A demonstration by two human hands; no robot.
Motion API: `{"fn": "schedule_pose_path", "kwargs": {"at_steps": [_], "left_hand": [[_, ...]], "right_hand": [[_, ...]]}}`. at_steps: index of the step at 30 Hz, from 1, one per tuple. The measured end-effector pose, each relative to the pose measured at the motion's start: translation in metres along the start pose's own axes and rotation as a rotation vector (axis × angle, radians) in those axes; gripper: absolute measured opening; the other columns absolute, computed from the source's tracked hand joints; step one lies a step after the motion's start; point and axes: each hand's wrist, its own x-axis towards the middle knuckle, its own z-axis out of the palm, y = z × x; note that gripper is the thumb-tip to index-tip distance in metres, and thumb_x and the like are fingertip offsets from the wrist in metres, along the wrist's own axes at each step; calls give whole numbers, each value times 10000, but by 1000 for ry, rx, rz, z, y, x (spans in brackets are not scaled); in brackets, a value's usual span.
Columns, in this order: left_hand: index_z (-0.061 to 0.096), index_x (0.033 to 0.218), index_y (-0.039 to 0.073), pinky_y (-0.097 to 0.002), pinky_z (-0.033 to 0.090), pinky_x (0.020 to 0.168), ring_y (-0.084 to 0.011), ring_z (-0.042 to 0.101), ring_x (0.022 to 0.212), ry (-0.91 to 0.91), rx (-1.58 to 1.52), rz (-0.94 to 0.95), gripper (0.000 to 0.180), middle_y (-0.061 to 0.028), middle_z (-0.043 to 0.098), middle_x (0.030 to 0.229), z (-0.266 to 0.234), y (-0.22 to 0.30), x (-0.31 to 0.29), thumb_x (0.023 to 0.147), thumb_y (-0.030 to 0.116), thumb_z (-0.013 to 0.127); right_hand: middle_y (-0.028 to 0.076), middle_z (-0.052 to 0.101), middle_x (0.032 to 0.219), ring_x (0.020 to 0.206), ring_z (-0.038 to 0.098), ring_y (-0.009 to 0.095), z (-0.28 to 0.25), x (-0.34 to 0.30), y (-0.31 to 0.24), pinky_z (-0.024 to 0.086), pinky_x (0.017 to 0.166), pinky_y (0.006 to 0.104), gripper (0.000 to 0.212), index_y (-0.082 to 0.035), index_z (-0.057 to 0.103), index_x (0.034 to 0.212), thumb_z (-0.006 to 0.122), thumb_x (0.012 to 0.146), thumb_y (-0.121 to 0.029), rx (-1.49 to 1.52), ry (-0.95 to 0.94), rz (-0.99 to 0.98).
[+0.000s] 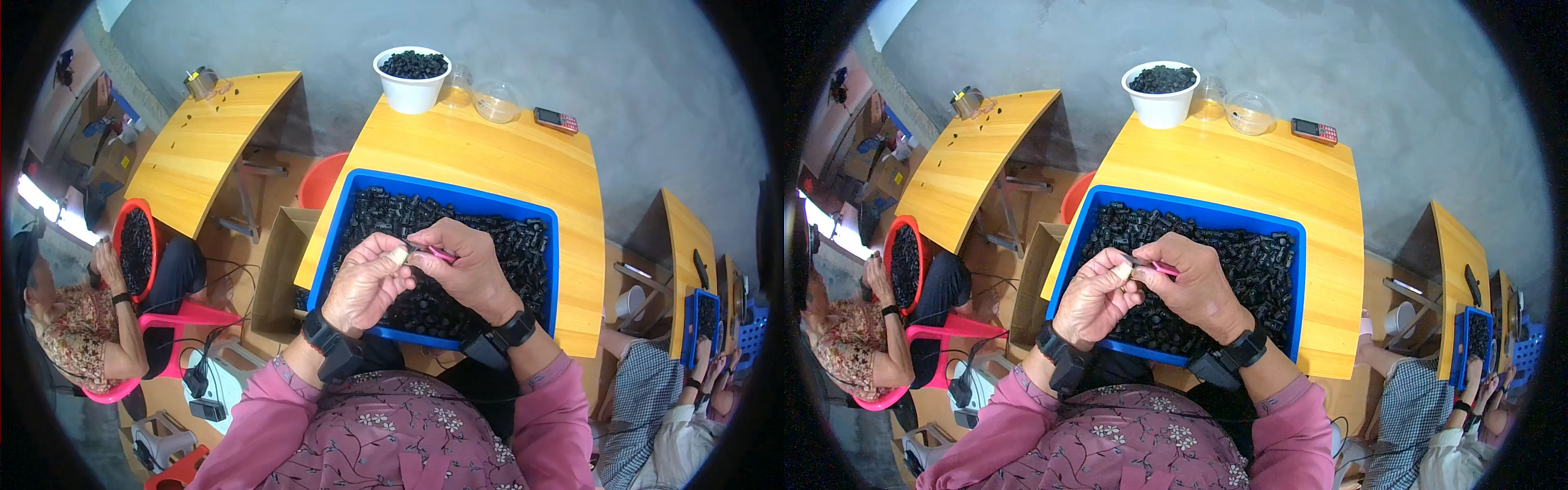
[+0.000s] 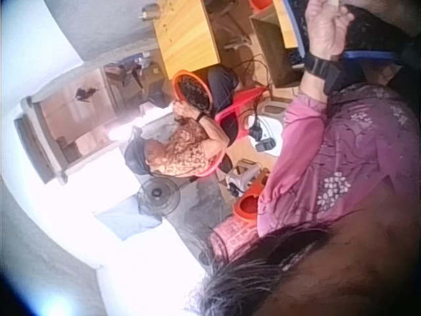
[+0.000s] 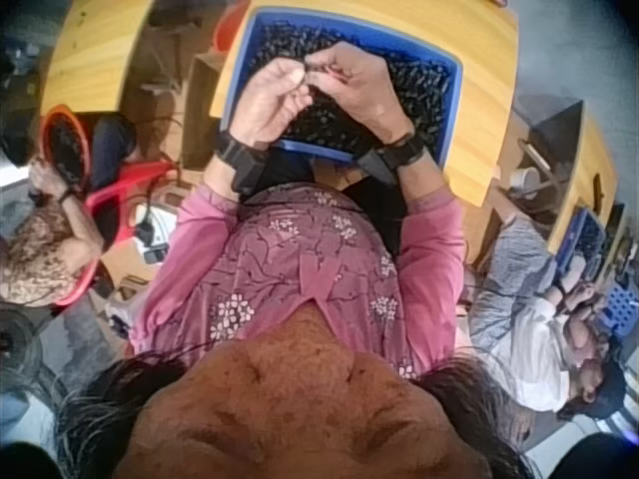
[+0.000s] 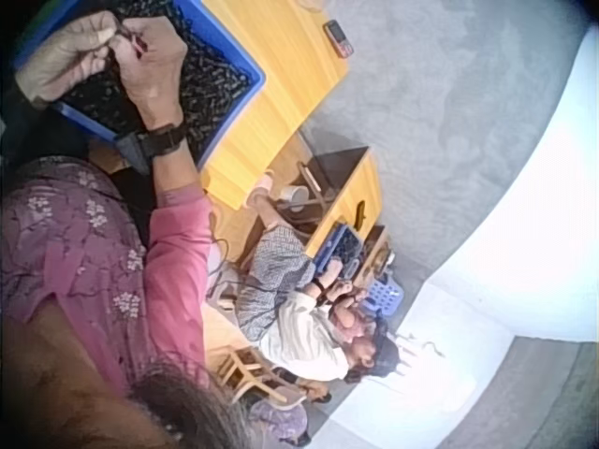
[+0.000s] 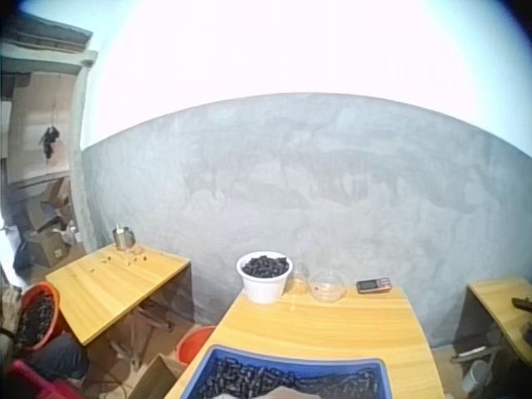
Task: Assembling small black plastic components by hand at a workstation.
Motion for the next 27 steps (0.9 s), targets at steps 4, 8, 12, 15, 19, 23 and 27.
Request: {"fn": "schedule_pose_path", "kwargs": {"at_steps": [4, 8, 12, 15, 19, 23, 27], "left_hand": [[606, 998, 53, -310, 580, 692, -134, 644, 754, -9, 10, 6, 46, -60, 653, 902, -1, 0, 0, 956, 47, 625], [603, 994, 56, -310, 556, 685, -133, 637, 734, -21, 23, -15, 52, -60, 652, 889, -1, 1, -1, 953, 66, 634], [602, 1029, 53, -315, 536, 684, -135, 628, 717, -49, -4, -28, 89, -66, 650, 875, -3, 0, -1, 955, 90, 636], [613, 1028, 35, -318, 559, 691, -148, 641, 728, -84, -39, -69, 84, -82, 660, 904, 0, 1, 0, 964, 88, 627], [618, 1035, 24, -315, 559, 692, -153, 642, 722, -43, 3, -105, 101, -91, 668, 917, 7, 4, -2, 969, 101, 623], [625, 1038, 21, -316, 556, 687, -155, 637, 716, -95, 46, -107, 109, -100, 677, 930, -1, 2, -2, 973, 108, 618], [625, 1037, 24, -312, 534, 666, -153, 619, 689, -94, -59, -147, 102, -101, 679, 916, -4, 1, 0, 975, 105, 611]], "right_hand": [[81, 687, 865, 787, 671, 147, 1, -1, 1, 525, 704, 262, 151, -1, 695, 1001, 709, 861, -56, 2, 4, -2], [65, 700, 843, 765, 647, 98, -2, 0, 0, 516, 692, 247, 138, 12, 692, 1007, 673, 896, -69, 93, -20, 147], [44, 705, 848, 763, 618, 58, -9, 1, 0, 507, 690, 230, 135, 19, 689, 1000, 650, 914, -78, 178, -85, 217], [36, 697, 830, 750, 614, 56, -3, -2, 8, 505, 685, 225, 142, 15, 689, 984, 658, 912, -102, 250, -32, 129], [26, 685, 796, 726, 599, 52, -6, -1, 4, 496, 662, 223, 148, 11, 691, 960, 675, 903, -125, 211, -29, 227], [22, 679, 766, 696, 583, 54, -7, -2, 3, 482, 632, 226, 159, 16, 695, 943, 688, 894, -135, 161, -37, 244], [26, 686, 780, 704, 589, 52, -7, 0, 1, 492, 648, 225, 159, 17, 697, 965, 701, 880, -118, 180, 5, 264]]}}
